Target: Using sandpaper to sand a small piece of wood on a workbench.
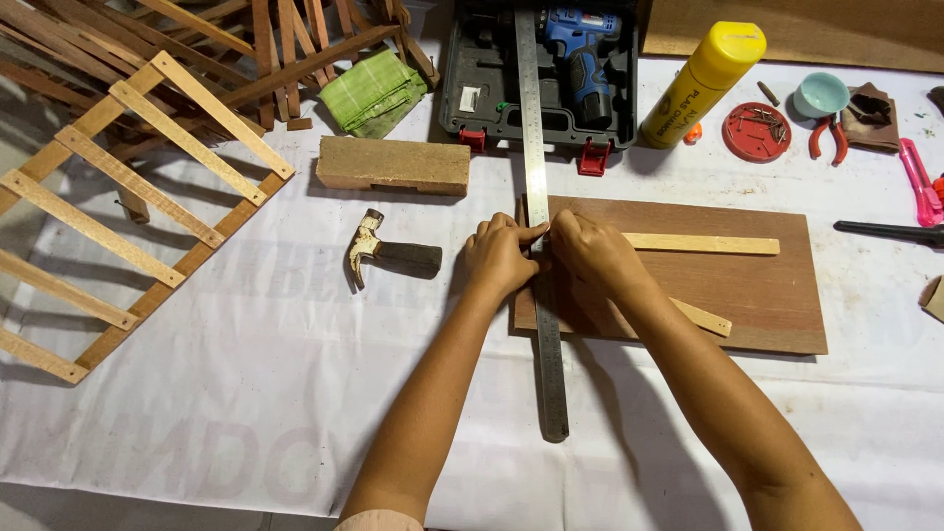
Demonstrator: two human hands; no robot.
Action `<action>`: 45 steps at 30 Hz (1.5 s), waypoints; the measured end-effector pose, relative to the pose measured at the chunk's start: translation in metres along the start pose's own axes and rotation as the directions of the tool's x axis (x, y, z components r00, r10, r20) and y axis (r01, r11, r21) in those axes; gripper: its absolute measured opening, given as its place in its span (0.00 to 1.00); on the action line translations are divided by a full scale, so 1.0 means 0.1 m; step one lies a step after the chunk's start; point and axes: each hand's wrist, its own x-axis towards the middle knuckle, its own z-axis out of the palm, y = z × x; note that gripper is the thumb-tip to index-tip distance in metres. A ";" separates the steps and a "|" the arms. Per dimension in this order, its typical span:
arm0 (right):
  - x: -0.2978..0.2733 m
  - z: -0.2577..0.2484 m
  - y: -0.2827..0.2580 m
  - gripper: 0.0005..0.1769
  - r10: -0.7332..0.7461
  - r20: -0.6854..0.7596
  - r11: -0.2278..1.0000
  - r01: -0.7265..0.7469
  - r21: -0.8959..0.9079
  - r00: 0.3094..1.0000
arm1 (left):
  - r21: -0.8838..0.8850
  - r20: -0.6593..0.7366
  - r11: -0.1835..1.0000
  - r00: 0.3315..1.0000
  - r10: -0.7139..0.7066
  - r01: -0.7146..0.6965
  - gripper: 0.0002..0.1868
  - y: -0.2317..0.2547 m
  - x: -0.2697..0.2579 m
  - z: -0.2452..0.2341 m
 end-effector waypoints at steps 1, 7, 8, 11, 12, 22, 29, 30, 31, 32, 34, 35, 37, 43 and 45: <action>-0.05 -0.07 -0.05 0.09 0.002 -0.001 1.000 -0.002 -0.002 1.000 | -0.001 0.001 1.000 1.000 0.003 -0.003 0.31 0.01 0.00 -0.01; -0.31 -0.42 -0.16 0.11 0.168 0.053 0.949 -0.176 0.263 0.984 | -0.027 -0.013 1.000 1.000 0.008 -0.008 0.32 0.03 -0.02 -0.05; -0.34 -0.45 -0.15 0.12 0.252 0.024 0.910 -0.246 0.334 0.967 | -0.022 -0.006 1.000 1.000 0.014 -0.014 0.32 0.02 -0.01 -0.04; -0.38 -0.47 -0.15 0.12 0.389 0.020 0.830 -0.360 0.426 0.921 | -0.017 -0.034 0.999 0.999 0.039 -0.039 0.33 0.02 -0.04 0.00; -0.38 -0.47 -0.16 0.12 0.437 0.036 0.796 -0.406 0.449 0.899 | -0.013 -0.072 0.998 0.996 0.058 -0.059 0.33 0.03 -0.05 0.01; -0.43 -0.28 -0.19 0.09 0.355 0.007 0.880 -0.337 0.334 0.935 | -0.020 -0.075 1.000 0.997 0.019 -0.020 0.53 -0.11 0.16 0.16; -0.57 0.12 0.29 0.12 0.634 0.236 0.307 -0.520 0.797 0.736 | -0.026 -0.303 0.989 0.944 0.130 -0.144 0.22 -0.21 0.10 0.22; -0.54 0.07 0.24 0.16 0.653 0.344 0.213 -0.600 0.771 0.675 | -0.013 -0.287 0.989 0.948 0.138 -0.148 0.17 -0.22 0.10 0.26; -0.43 -0.11 -0.02 0.16 0.655 0.342 0.213 -0.599 0.772 0.674 | -0.013 -0.286 0.989 0.948 0.141 -0.151 0.17 -0.20 0.06 0.24; -0.31 -0.30 -0.27 0.19 0.658 0.343 0.376 -0.688 0.621 0.670 | -0.024 -0.305 0.989 0.943 0.133 -0.147 0.16 -0.17 0.04 0.23; -0.21 -0.45 -0.58 0.21 0.664 0.343 0.514 -0.739 0.435 0.664 | -0.034 -0.321 0.989 0.938 0.128 -0.146 0.15 -0.13 0.01 0.20; -0.22 -0.42 -0.64 0.24 0.636 0.274 0.631 -0.691 0.352 0.721 | -0.018 -0.310 0.992 0.944 0.110 -0.122 0.12 -0.13 0.00 0.20; -0.19 -0.37 -0.72 0.27 0.591 0.211 0.734 -0.627 0.260 0.779 | 0.003 -0.304 0.996 0.948 0.091 -0.094 0.10 -0.14 -0.01 0.16; -0.14 -0.32 -0.78 0.29 0.643 0.221 0.721 -0.677 0.151 0.734 | -0.025 -0.383 0.988 0.914 0.134 -0.155 0.07 -0.12 -0.03 0.16; -0.17 -0.28 -0.74 0.27 0.639 0.189 0.716 -0.666 0.209 0.746 | -0.088 -0.367 0.989 0.927 0.081 -0.121 0.06 -0.10 -0.02 0.18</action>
